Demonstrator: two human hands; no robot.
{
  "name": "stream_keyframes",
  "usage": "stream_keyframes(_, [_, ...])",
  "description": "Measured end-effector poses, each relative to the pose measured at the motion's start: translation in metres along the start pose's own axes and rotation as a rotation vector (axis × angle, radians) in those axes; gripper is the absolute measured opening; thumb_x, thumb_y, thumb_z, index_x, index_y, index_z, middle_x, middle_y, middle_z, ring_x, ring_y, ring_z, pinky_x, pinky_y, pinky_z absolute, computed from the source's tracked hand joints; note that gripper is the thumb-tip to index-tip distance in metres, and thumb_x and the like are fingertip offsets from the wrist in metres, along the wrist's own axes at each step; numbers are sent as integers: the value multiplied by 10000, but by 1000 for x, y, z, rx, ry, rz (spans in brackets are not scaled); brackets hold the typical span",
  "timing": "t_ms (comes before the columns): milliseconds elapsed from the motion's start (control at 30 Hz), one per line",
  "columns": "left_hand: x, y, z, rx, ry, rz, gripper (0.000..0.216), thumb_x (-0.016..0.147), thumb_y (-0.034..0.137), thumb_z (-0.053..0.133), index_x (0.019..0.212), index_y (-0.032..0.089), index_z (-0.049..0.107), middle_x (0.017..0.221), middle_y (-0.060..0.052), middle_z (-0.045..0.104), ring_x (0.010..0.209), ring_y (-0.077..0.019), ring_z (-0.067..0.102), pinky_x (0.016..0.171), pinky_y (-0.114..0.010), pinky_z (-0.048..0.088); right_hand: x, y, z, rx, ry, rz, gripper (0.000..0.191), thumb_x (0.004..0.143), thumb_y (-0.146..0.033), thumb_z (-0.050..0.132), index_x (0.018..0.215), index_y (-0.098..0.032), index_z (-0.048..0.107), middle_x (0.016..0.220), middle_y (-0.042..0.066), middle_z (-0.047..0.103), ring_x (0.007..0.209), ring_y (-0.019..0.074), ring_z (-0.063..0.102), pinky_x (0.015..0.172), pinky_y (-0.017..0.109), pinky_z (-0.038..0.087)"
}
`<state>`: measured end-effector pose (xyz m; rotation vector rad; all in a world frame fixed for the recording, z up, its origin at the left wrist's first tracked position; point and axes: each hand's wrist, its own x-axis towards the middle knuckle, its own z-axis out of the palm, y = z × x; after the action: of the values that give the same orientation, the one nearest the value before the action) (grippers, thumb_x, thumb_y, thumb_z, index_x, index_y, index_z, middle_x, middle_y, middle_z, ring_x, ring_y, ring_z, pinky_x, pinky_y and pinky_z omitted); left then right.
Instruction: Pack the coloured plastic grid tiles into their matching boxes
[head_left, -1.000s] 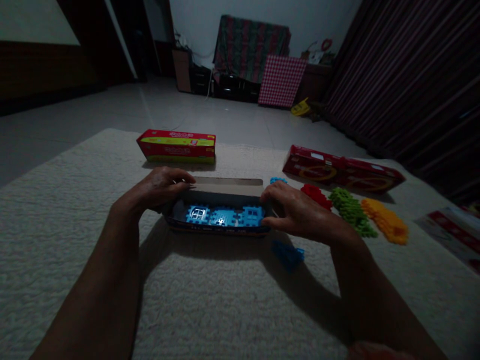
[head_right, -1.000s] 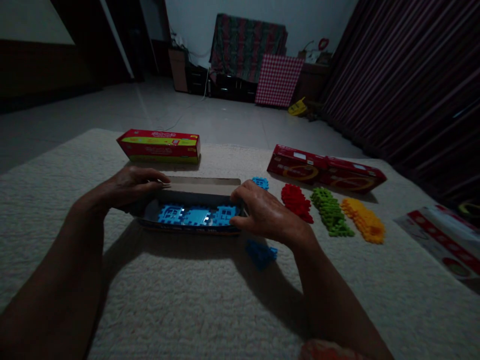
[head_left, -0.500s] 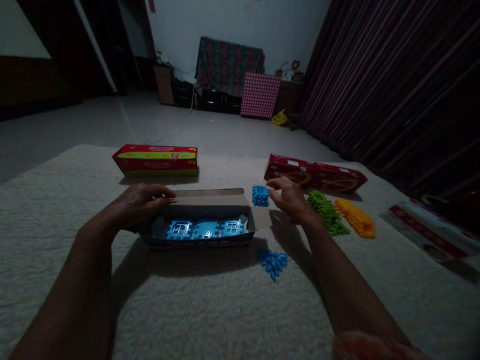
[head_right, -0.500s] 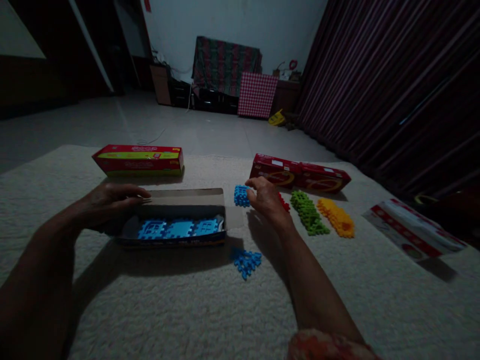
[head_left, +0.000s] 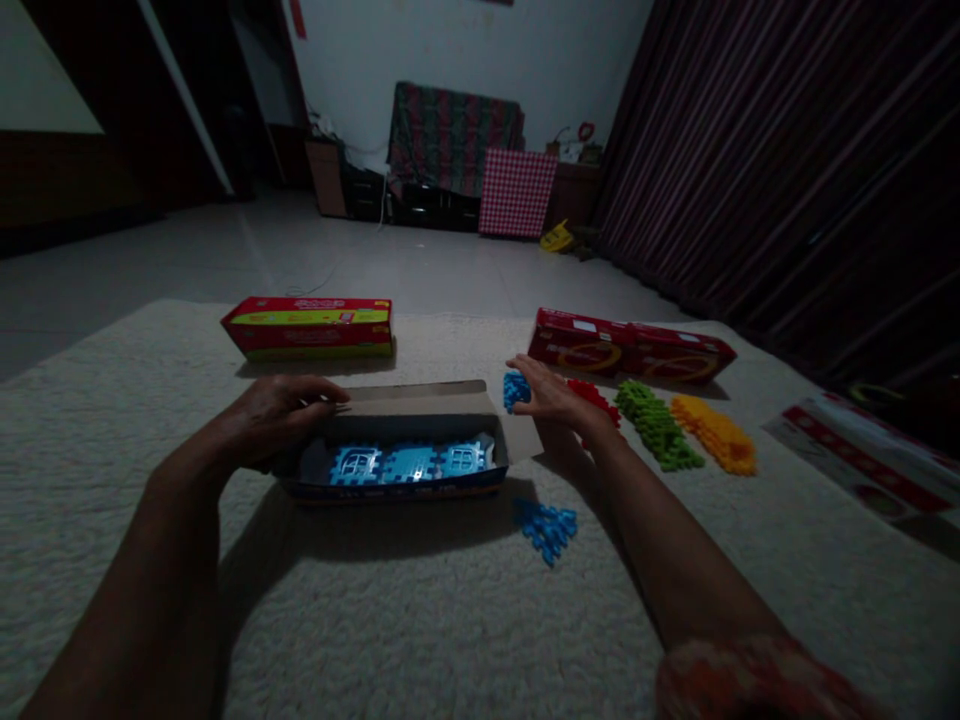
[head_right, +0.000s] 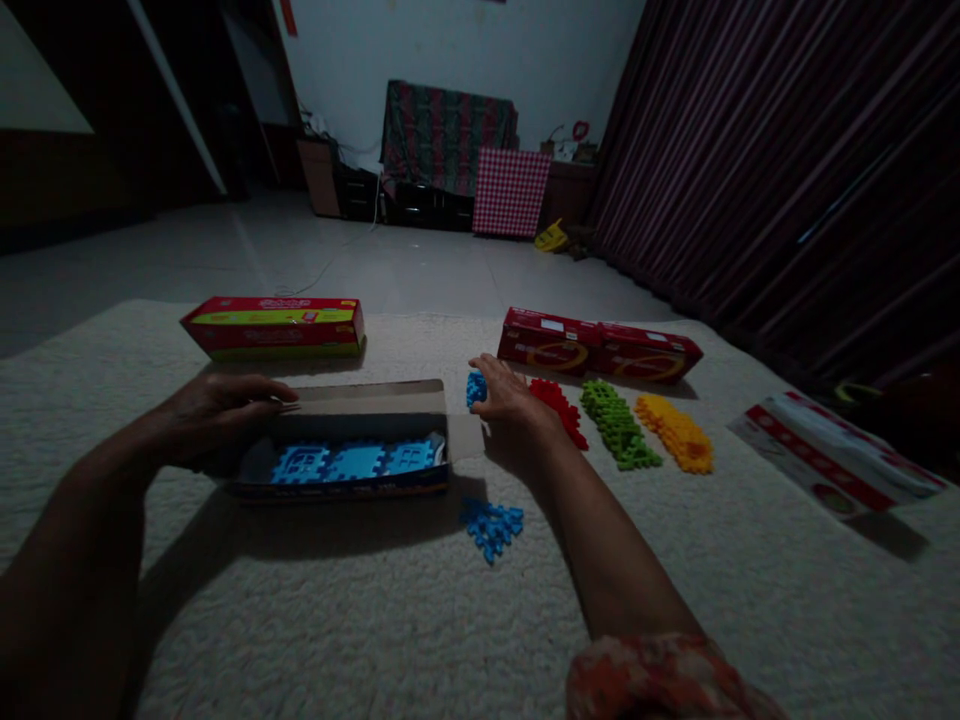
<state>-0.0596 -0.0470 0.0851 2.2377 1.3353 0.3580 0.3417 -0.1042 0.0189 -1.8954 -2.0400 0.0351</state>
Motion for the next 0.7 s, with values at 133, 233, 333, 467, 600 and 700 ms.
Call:
stream_keyframes(133, [1,-2,0,30,11,27,416,839,368,521,1078,121,756,1015,-120,761,912,-247,674,807,-335,500,23,3,-6,14,-235,-16,837,655,-169,809,1425,-266,496,1529,134,495,1408,327,451,1131,509,408])
stream_keyframes(233, [1,-5,0,22,5,24,421,846,373,524,1098,127,753,1028,-116,763,917,-245,676,811,-336,501,31,4,-9,7,-344,-57,793,649,-187,813,1390,-220,531,1393,150,611,1256,313,584,1043,438,484])
stream_keyframes(333, [1,-6,0,22,4,20,422,854,369,511,1101,126,751,1050,-117,761,933,-243,674,836,-342,495,32,4,-8,-5,-338,-62,677,669,-162,775,1318,-221,590,1279,131,673,1120,292,646,970,399,514])
stream_keyframes(467, [1,-7,3,4,28,36,426,839,395,513,1068,139,765,1030,-115,765,923,-244,676,828,-332,499,26,2,-9,1,-369,-47,516,696,-145,737,1200,-216,652,1240,116,679,1109,285,640,958,374,511])
stream_keyframes(600, [-1,-2,2,13,22,42,422,850,401,509,1070,146,763,1017,-102,764,909,-232,670,812,-318,498,5,-2,-23,30,-411,-44,541,699,-168,746,1226,-221,633,1244,122,660,1159,324,615,1000,425,502])
stream_keyframes(700, [-2,1,0,27,20,36,413,860,368,498,1075,125,753,1036,-98,761,910,-208,656,818,-299,485,-21,-8,-39,66,-446,-74,612,712,-172,734,1304,-216,584,1285,137,626,1189,324,602,1034,438,485])
